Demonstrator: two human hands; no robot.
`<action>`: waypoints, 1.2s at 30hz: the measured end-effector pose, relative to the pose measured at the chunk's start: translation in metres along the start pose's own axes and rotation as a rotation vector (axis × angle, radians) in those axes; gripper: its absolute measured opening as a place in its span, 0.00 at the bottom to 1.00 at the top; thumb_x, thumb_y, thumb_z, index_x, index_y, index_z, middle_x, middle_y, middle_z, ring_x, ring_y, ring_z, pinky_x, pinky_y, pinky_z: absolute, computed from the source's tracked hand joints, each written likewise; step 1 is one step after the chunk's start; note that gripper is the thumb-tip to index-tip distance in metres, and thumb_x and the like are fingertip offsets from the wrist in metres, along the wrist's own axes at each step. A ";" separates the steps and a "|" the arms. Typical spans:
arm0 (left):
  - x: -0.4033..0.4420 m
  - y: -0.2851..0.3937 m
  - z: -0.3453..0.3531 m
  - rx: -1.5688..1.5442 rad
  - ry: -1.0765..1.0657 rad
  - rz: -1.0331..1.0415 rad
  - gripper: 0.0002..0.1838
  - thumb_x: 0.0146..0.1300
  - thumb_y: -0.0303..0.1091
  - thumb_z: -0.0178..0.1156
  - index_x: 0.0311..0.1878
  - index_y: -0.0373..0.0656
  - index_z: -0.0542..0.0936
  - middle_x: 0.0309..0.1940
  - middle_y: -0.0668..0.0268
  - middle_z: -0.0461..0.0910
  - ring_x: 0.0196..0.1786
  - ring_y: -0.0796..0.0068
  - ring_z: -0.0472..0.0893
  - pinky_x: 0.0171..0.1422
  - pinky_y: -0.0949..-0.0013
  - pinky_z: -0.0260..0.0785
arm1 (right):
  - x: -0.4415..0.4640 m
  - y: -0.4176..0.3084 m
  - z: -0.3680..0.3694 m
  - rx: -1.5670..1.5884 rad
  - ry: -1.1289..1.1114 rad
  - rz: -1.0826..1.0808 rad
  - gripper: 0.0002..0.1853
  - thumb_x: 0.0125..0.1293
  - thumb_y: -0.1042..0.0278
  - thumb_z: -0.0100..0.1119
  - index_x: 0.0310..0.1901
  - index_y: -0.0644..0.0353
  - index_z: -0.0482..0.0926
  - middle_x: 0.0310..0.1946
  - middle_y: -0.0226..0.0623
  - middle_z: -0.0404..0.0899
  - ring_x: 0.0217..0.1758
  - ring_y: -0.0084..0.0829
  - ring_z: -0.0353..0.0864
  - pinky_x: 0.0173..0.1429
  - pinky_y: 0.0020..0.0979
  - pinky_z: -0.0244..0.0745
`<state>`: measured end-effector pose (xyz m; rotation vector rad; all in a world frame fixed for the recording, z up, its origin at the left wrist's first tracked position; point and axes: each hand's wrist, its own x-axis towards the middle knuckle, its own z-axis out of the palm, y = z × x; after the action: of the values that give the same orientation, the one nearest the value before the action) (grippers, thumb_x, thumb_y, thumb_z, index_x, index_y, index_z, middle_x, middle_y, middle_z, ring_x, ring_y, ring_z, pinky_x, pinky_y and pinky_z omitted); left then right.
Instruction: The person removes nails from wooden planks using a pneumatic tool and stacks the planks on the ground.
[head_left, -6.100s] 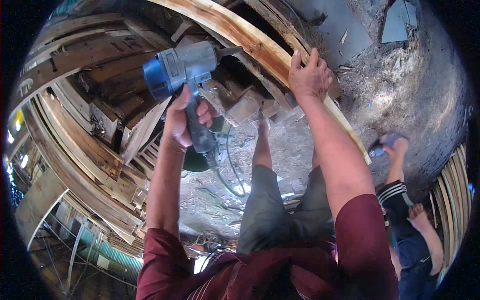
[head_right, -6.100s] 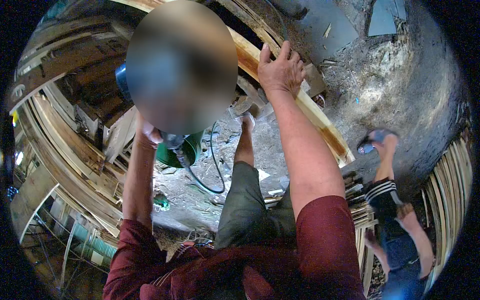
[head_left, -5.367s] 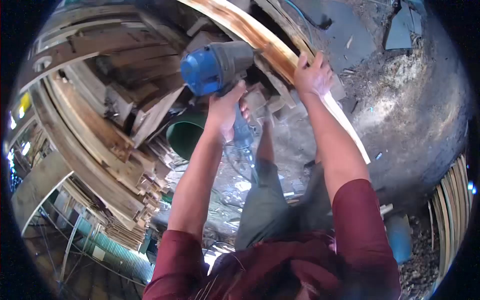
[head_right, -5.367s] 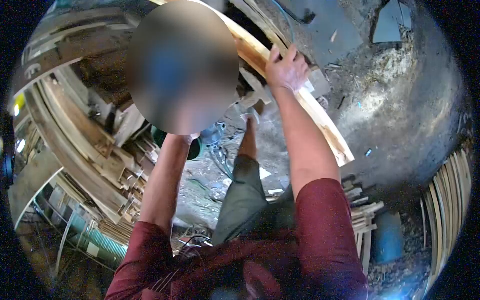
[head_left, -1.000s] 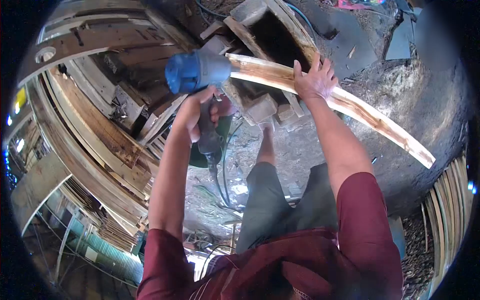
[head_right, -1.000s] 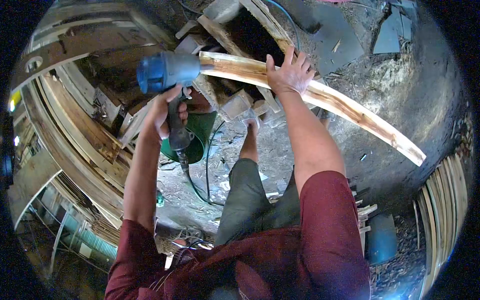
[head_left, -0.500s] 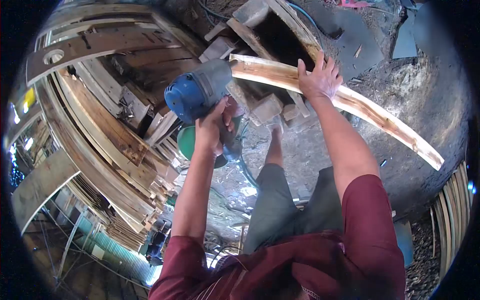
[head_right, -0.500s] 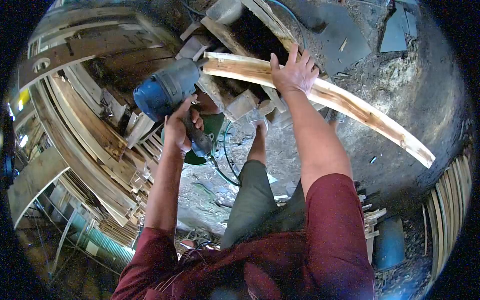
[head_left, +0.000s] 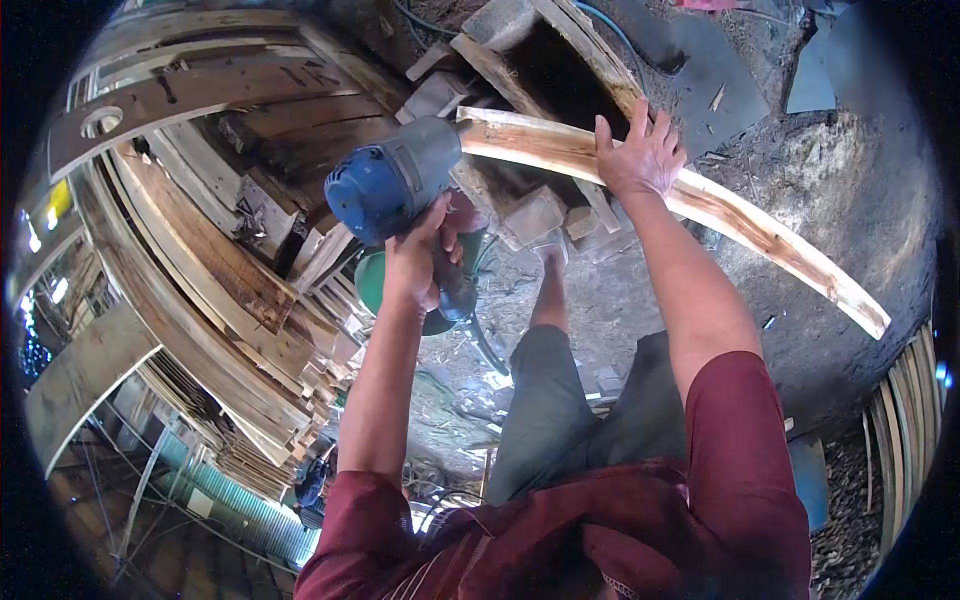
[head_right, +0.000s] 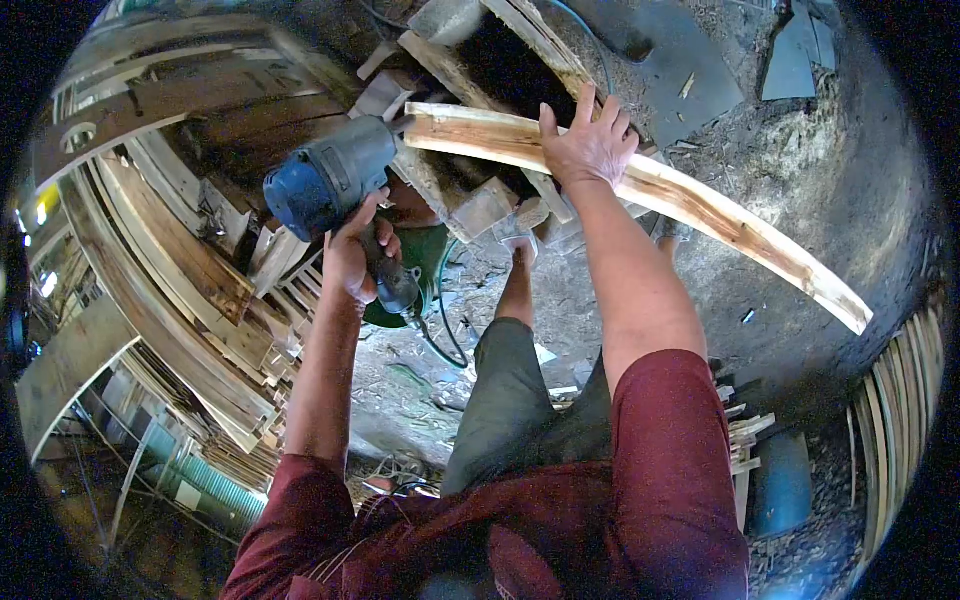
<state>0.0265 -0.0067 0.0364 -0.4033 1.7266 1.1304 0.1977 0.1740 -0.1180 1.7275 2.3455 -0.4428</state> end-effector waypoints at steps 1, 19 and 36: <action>0.003 0.002 -0.001 0.008 0.008 -0.047 0.17 0.64 0.45 0.59 0.48 0.44 0.77 0.17 0.70 0.65 0.19 0.74 0.67 0.26 0.69 0.59 | 0.000 0.000 -0.001 0.011 -0.006 0.001 0.39 0.63 0.32 0.45 0.69 0.49 0.60 0.64 0.48 0.63 0.67 0.48 0.62 0.66 0.52 0.54; 0.019 -0.015 -0.005 -0.260 -0.377 -0.220 0.27 0.54 0.47 0.66 0.55 0.45 0.73 0.26 0.67 0.72 0.28 0.71 0.71 0.36 0.63 0.64 | 0.004 0.000 0.004 -0.004 -0.044 0.049 0.40 0.61 0.29 0.44 0.67 0.50 0.63 0.64 0.45 0.63 0.65 0.43 0.64 0.65 0.49 0.57; -0.010 -0.074 0.060 0.337 0.103 0.044 0.08 0.61 0.39 0.63 0.33 0.49 0.75 0.20 0.74 0.69 0.19 0.81 0.67 0.23 0.74 0.56 | -0.029 0.306 -0.046 2.358 0.507 0.907 0.42 0.67 0.26 0.25 0.72 0.50 0.55 0.74 0.36 0.51 0.75 0.40 0.51 0.77 0.47 0.44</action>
<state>0.1166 0.0033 0.0038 -0.2186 1.9828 0.8381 0.4989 0.2480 -0.1033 -1.2697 0.2086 1.3873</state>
